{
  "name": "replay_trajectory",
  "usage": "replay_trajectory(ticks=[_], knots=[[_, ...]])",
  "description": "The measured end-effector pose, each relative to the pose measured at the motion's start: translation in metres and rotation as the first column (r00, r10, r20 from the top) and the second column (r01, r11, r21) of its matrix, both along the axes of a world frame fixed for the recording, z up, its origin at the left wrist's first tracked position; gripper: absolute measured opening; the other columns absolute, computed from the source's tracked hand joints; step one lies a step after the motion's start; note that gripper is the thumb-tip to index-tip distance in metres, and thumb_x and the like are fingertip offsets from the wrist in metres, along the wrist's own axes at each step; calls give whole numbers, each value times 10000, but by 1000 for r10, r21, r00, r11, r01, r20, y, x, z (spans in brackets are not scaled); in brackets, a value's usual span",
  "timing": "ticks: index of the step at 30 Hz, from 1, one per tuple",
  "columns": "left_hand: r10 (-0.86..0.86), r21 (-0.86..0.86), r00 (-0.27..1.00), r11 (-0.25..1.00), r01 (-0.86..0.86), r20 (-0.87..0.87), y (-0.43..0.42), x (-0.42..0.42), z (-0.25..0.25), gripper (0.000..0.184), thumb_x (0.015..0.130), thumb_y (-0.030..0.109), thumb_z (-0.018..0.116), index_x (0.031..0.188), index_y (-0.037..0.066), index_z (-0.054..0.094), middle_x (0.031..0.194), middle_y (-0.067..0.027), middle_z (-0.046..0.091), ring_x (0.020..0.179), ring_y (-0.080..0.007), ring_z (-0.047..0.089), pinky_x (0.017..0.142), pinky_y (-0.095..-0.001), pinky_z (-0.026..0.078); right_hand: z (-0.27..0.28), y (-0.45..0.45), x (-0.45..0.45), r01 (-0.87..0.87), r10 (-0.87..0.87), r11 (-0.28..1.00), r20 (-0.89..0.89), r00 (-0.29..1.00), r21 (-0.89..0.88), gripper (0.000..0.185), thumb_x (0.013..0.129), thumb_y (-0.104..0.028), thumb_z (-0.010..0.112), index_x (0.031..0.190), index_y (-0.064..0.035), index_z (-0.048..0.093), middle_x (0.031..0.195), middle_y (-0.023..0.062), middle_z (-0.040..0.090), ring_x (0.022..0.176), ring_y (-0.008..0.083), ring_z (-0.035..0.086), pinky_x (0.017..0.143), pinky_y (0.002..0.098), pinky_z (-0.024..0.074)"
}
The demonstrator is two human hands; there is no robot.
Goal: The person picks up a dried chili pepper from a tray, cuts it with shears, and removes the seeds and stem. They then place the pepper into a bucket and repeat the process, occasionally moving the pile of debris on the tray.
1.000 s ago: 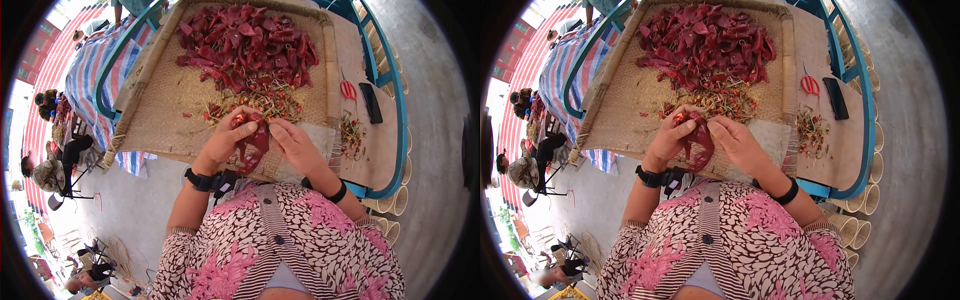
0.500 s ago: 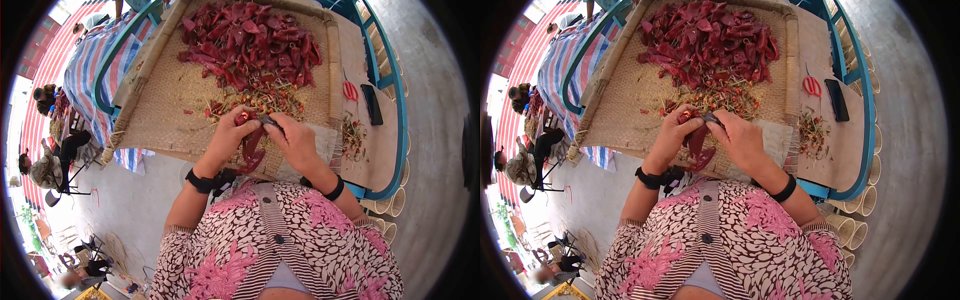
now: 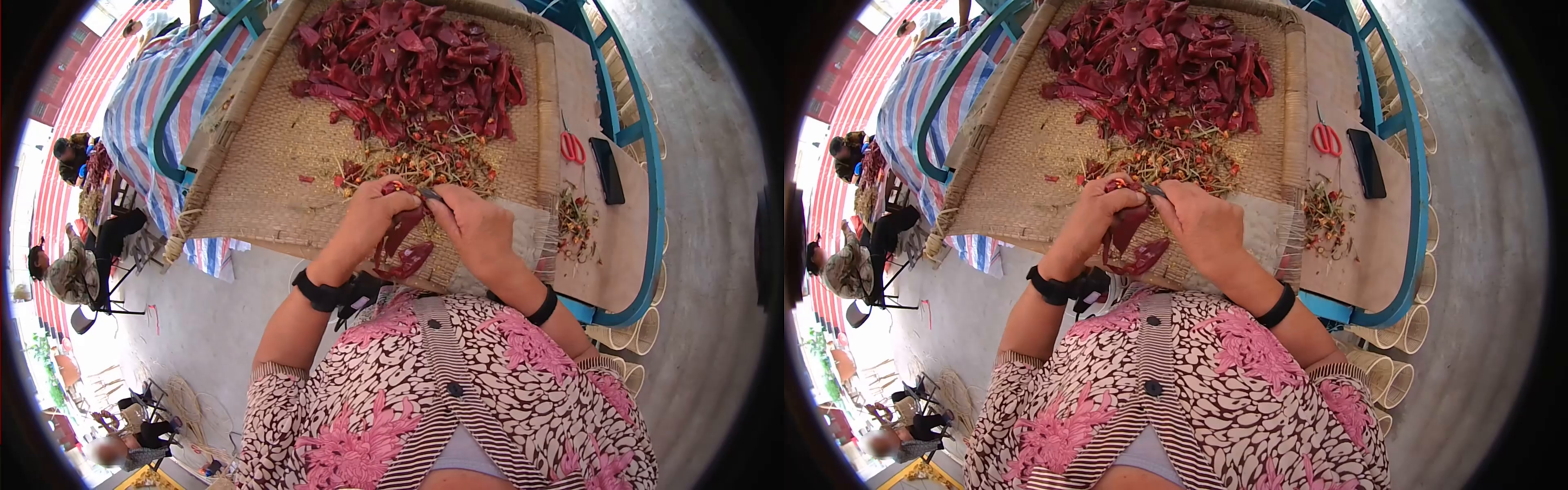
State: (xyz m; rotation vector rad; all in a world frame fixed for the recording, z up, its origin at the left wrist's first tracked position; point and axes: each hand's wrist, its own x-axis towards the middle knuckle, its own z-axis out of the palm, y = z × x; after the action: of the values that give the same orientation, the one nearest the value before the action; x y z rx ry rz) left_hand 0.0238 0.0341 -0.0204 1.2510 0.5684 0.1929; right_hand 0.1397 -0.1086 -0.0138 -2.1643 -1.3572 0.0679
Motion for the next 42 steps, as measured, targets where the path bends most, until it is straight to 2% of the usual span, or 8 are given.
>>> replay_trajectory(ticks=[5, 10, 16, 25, 29, 33, 39, 42], knots=[[-54, -100, 997, 994, 48, -61, 13, -7, 10, 191, 829, 140, 656, 985, 53, 590, 748, 45, 558, 606, -21, 446, 535, -180, 338, -7, 3, 2, -35, 65, 996, -371, 926, 88, 205, 941, -293, 586, 1007, -110, 650, 776, 50, 644, 606, 210, 611, 510, 302, 453], [-13, -203, 994, 979, 35, 108, 8, -15, 3, 205, 842, 103, 641, 1024, 64, 555, 765, 36, 562, 633, -38, 483, 569, -186, 378, 9, 0, 0, 0, 124, 992, -992, -7, 124, 264, 999, -351, 510, 918, -111, 583, 672, -42, 500, 471, 62, 377, 421, 228, 300], [65, -359, 953, 932, 47, 296, 0, -16, 0, 185, 842, 105, 674, 999, 59, 589, 807, 11, 615, 697, -60, 551, 642, -210, 442, 26, -4, -11, 41, 73, 997, -847, -527, 61, 262, 1009, -363, 485, 848, -160, 447, 629, -53, 400, 439, 34, 292, 392, 212, 224], [-64, -320, 854, 910, 262, 517, 0, -24, -20, 190, 853, 83, 668, 1016, 39, 580, 858, -46, 614, 744, -112, 572, 696, -250, 466, 5, -10, 4, 201, 261, 964, -486, -834, 173, 240, 1016, -362, 462, 932, -140, 498, 609, -59, 369, 423, 40, 300, 371, 208, 243], [71, -250, 889, 967, 50, 452, -6, -35, -14, 176, 850, 147, 680, 918, 55, 546, 775, -37, 530, 700, -134, 482, 635, -278, 387, 1, -21, 32, 321, 368, 925, -680, -634, 201, 255, 1011, -367, 472, 1016, -121, 540, 620, -59, 386, 438, 34, 309, 373, 204, 260], [60, -239, 841, 967, 84, 538, 4, -35, -11, 118, 896, 116, 622, 960, 62, 538, 875, -64, 559, 835, -195, 576, 763, -308, 463, 17, -10, 16, 107, 43, 994, -906, -420, -3, 262, 1004, -380, 487, 1030, -126, 544, 659, -55, 440, 458, 30, 326, 378, 195, 254], [329, -365, 847, 914, -175, 417, 12, -55, 9, 108, 960, 141, 506, 1057, 93, 515, 963, -121, 599, 786, -238, 633, 898, -469, 533, 2, -10, 34, 101, -31, 988, -789, -613, -117, 288, 962, -423, 552, 1017, -140, 547, 645, -56, 430, 457, 20, 310, 384, 175, 244], [333, -267, 837, 935, -234, 435, 28, -79, -4, 118, 960, 125, 496, 1065, 77, 518, 929, -99, 596, 772, -192, 611, 882, -440, 543, -7, -16, 33, -103, -128, 989, -965, -228, -107, 340, 902, -407, 634, 1023, -102, 542, 652, -31, 485, 481, 59, 390, 425, 216, 343]])
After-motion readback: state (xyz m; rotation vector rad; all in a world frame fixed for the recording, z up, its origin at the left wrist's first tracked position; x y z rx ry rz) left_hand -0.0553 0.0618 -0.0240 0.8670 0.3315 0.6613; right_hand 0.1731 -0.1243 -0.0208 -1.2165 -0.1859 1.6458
